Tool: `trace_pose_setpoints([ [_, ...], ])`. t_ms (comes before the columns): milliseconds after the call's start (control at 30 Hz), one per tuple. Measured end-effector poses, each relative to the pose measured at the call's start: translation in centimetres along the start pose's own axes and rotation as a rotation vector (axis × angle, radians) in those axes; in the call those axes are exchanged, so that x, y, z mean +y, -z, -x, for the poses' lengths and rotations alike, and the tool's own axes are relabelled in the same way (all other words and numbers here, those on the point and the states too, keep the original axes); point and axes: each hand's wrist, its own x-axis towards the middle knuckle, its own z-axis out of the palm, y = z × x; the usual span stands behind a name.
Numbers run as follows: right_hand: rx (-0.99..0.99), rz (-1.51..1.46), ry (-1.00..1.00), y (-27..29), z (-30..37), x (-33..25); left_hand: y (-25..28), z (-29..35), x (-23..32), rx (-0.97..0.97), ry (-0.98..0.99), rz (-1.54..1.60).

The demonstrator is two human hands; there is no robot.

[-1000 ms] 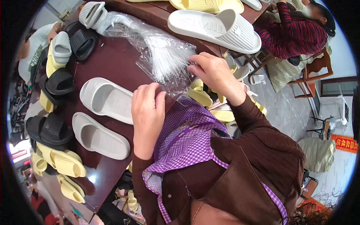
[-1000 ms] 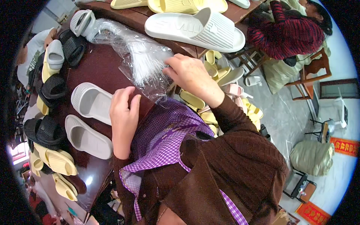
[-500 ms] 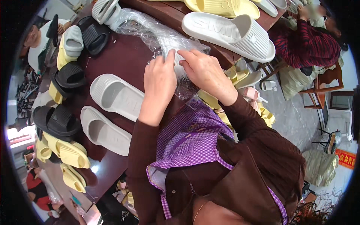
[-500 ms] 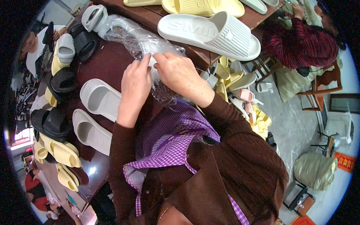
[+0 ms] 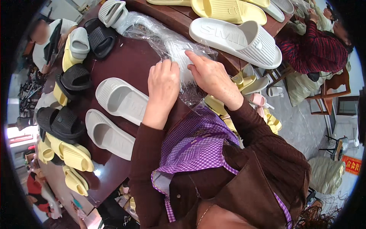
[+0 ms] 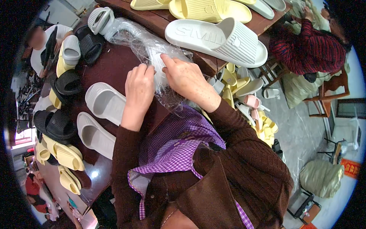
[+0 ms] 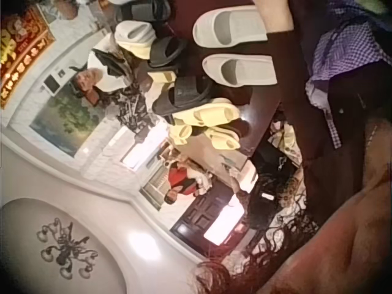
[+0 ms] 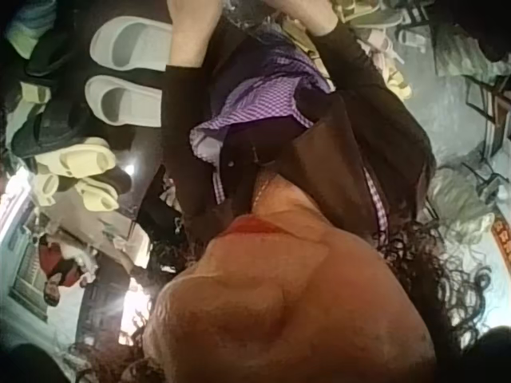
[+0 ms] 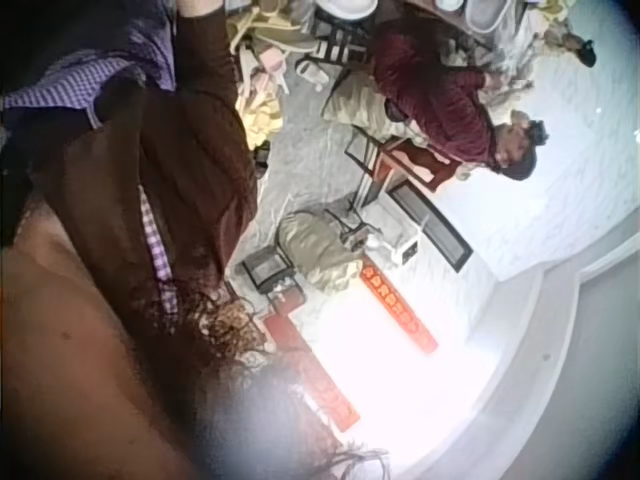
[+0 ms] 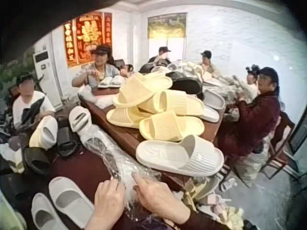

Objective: The person pairs slippers together on a table by threading plastic fastener ties through them and locking them by hand.

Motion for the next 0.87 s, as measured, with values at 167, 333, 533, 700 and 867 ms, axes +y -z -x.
trace_pose_setpoints([
  [167,-0.021,0.006,0.016,0.0,0.1,0.5,2.7,2.7,1.3,0.041,0.047,0.201],
  [333,-0.059,0.034,0.025,-0.2,-0.1,0.7,6.2,6.6,2.6,0.016,0.176,0.444],
  [533,-0.096,0.027,0.062,-0.2,-0.1,0.2,9.4,12.0,2.8,-0.045,0.761,0.954],
  [700,-0.106,-0.248,0.258,0.3,-0.1,-3.4,11.9,14.3,2.1,-0.031,1.156,1.259],
  [867,-0.257,-0.454,0.802,-0.2,-0.3,-9.4,12.9,14.5,2.3,-0.068,1.119,1.291],
])
